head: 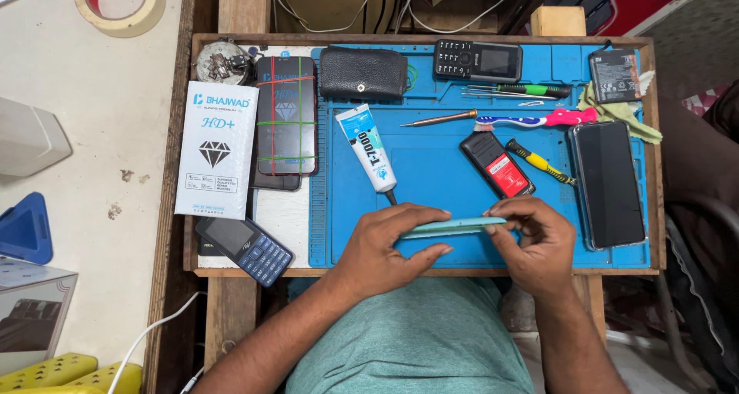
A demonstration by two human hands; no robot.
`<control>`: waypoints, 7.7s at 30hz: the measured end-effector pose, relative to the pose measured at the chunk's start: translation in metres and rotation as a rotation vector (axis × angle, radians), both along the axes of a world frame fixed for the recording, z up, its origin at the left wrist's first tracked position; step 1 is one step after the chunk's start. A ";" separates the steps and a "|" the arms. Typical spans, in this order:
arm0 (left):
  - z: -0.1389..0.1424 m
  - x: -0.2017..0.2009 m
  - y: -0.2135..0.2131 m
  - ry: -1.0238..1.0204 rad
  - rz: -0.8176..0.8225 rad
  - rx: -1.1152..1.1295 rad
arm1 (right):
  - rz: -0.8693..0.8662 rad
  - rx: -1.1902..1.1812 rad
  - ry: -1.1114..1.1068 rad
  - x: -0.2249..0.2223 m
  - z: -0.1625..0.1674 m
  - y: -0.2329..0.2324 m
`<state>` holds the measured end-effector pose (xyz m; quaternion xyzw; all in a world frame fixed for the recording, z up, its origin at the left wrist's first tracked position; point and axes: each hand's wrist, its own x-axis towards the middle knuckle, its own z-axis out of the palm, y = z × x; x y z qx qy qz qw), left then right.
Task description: The person applies adhesive to a light blue phone back cover and secures it with a rubber band. They then remove the rubber band and inspect the cover before placing it on the workbench.
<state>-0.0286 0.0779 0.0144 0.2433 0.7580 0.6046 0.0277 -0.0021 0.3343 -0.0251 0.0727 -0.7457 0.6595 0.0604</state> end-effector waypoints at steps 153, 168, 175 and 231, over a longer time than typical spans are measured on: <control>0.007 -0.007 -0.011 0.391 -0.173 -0.206 | 0.126 0.068 0.288 -0.002 0.013 -0.017; 0.000 -0.005 -0.010 0.005 -0.185 -0.018 | 0.192 -0.022 0.168 -0.002 0.019 -0.010; -0.007 -0.013 -0.005 -0.561 -0.124 -0.031 | 0.040 -0.033 -0.445 -0.008 0.018 -0.007; -0.013 0.011 0.016 0.440 -0.131 -0.725 | 0.195 1.110 0.222 0.011 0.054 -0.004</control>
